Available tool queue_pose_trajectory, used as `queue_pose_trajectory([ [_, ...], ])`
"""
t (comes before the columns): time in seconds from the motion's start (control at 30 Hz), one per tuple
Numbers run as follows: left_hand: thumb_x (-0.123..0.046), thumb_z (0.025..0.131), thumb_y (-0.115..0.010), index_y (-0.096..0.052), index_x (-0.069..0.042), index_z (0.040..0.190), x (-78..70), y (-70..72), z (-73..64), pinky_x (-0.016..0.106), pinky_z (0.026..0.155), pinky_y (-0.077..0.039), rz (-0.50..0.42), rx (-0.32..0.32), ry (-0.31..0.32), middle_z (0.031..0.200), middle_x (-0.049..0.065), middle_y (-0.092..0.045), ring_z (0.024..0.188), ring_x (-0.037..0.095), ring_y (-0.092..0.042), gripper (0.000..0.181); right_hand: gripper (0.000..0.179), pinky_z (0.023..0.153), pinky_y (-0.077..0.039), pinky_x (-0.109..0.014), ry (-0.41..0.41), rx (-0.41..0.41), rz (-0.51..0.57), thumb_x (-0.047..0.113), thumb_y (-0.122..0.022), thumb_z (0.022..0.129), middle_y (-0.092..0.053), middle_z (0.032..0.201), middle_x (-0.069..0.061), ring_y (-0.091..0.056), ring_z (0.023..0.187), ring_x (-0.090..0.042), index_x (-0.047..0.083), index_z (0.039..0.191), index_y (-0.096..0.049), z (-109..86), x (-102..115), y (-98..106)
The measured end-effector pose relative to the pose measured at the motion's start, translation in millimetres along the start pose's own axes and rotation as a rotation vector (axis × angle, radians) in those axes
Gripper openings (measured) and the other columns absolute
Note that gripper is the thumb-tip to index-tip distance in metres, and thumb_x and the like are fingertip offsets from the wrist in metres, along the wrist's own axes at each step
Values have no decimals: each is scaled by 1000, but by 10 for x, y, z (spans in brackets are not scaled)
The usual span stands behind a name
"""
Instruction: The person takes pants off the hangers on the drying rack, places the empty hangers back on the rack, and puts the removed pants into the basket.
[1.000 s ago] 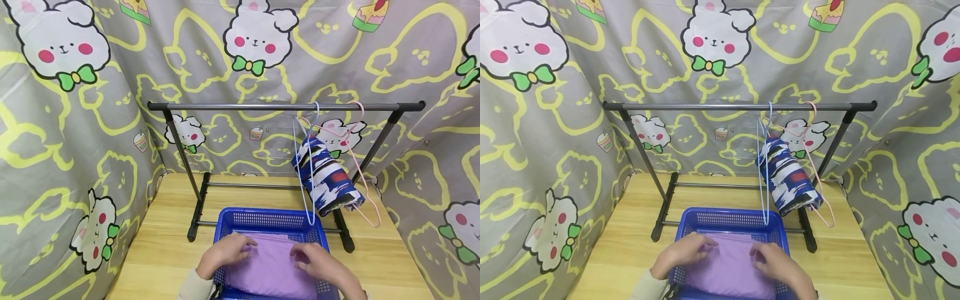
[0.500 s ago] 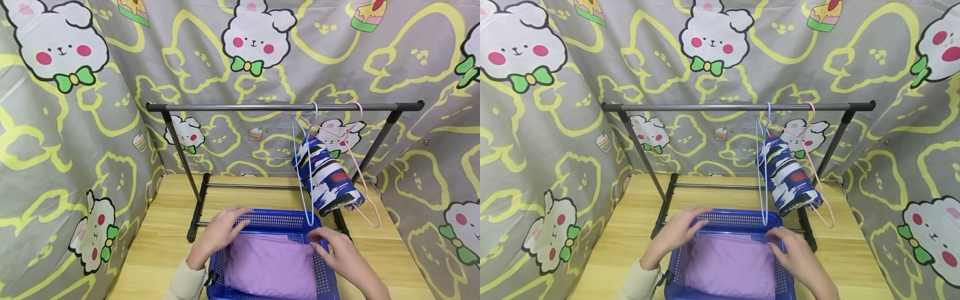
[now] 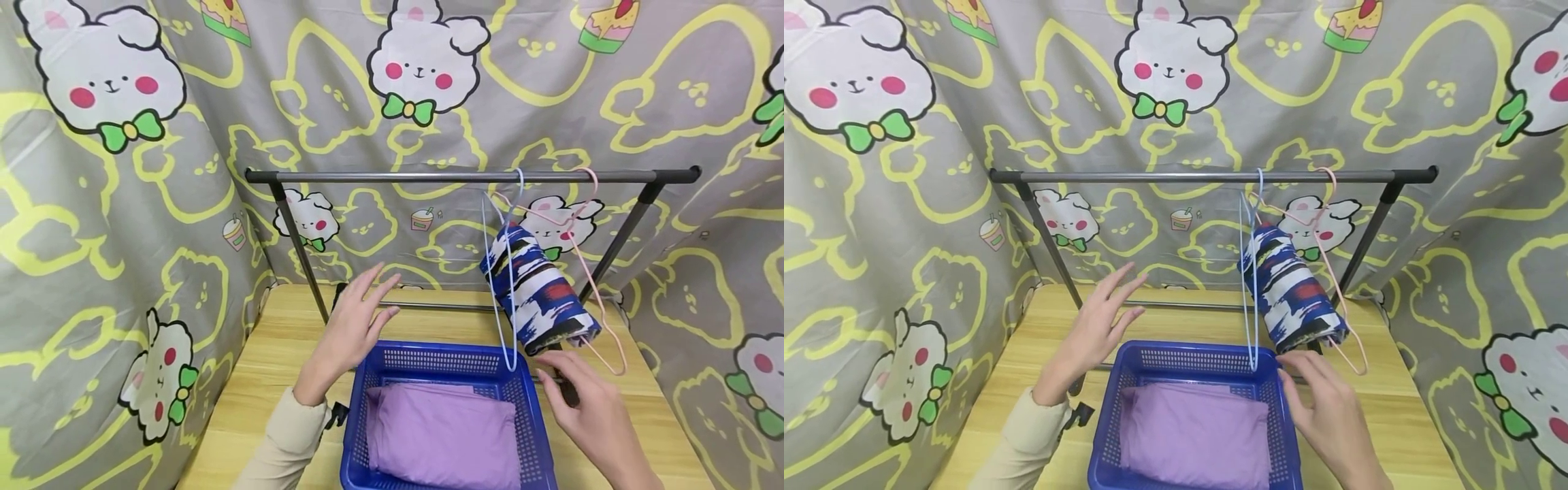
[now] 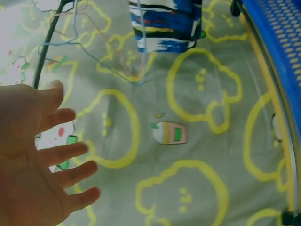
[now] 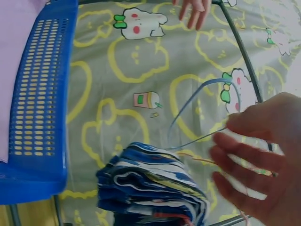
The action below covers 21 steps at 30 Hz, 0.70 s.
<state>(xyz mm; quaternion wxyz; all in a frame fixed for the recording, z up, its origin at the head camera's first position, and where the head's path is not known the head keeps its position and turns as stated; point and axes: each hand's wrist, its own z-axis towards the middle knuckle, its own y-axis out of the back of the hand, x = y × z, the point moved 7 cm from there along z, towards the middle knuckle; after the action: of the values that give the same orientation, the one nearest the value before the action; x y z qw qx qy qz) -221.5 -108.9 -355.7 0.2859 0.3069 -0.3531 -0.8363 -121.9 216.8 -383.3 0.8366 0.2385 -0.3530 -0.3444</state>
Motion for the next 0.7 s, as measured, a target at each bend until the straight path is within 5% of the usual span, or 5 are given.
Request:
queue_pose_trajectory([
  [0.13,-21,103,-61,-49,-15,154,-44,180,171,63,118,-24,59,-80,-28,165,14,-30,150,37,-30,52,30,104,-38,-13,71,-176,55,23,-69,94,-71,109,-13,-61,104,-20,0,113,-75,87,74,190],
  [0.23,-24,105,-56,-43,-18,157,-77,280,281,64,119,-18,114,-111,-28,168,12,-24,154,34,-22,53,44,104,-37,-17,109,-336,57,36,-63,98,-70,110,-22,-59,104,-28,-5,111,-74,165,109,338],
  [0.4,-32,106,-54,-38,-21,160,-133,434,482,65,120,-12,184,-149,-32,170,9,-18,155,35,-16,58,42,98,-33,-16,18,-520,-17,30,-68,92,-68,117,-26,-55,101,-46,-6,114,-73,207,-10,525],
  [0.57,-37,106,-52,-35,-23,162,-114,591,697,68,119,-10,259,-190,-31,171,7,-16,156,36,-14,60,43,95,-30,-14,-138,-452,-75,11,-69,88,-62,130,-26,-53,109,-52,-3,129,-67,219,-224,544],
  [0.7,-37,106,-50,-34,-22,162,-51,677,834,67,120,-9,308,-208,-22,170,8,-18,156,35,-13,59,57,96,-37,-35,-246,-347,-83,-3,-71,85,-55,138,-28,-51,116,-51,0,140,-59,218,-355,446],
])
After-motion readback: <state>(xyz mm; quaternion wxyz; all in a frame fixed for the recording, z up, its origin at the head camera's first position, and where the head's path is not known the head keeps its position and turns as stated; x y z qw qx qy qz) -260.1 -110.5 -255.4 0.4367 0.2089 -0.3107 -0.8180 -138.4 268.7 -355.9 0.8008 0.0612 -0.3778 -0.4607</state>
